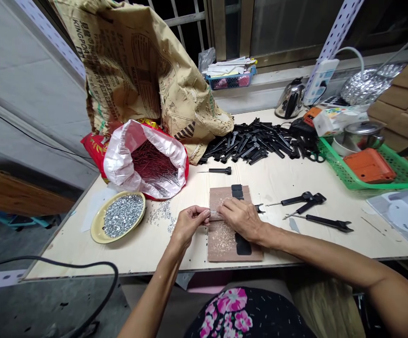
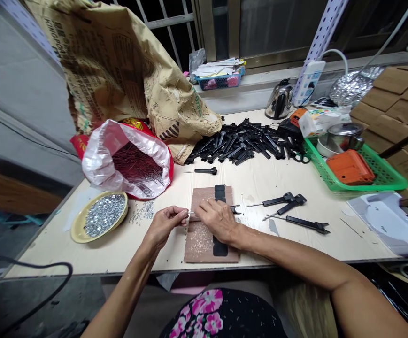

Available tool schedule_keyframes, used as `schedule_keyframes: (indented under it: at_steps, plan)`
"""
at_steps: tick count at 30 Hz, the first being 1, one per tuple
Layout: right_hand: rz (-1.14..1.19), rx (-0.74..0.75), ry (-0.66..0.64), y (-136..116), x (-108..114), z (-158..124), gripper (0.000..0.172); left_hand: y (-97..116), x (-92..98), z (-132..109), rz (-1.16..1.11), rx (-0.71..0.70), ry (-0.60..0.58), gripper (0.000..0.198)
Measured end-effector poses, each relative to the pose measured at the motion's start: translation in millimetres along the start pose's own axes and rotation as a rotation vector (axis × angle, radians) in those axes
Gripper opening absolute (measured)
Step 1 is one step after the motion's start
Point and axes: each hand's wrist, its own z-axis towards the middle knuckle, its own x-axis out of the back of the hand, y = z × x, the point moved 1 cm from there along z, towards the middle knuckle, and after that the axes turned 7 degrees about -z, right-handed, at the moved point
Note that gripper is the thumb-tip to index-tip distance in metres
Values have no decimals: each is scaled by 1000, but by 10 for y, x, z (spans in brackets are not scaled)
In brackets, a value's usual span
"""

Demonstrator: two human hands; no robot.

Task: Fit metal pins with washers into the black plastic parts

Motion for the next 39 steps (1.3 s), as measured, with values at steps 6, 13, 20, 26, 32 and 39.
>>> schedule_keyframes:
  at_steps: [6,13,20,26,32,39]
  plan:
    - [165,-100,-55,48,8,-15,21,32,-30,13,97,-69,-7,25]
    - [155,-63,-72,76,48,-21,23,49,-74,8,91,-26,-14,27]
    - [1027,-419,-398,166,-63,31,25,58,-80,22,185,-38,-32,26]
    - [1323,-561,-499,209,-175,24,27,87,-152,23,199,-43,-32,27]
    - [745,-359,-200,211,-2,-62,18,46,-238,15,133,-25,1,32]
    - [-63,93,61,181,104,-104,29,-24,-282,103,-277,297,-30,37]
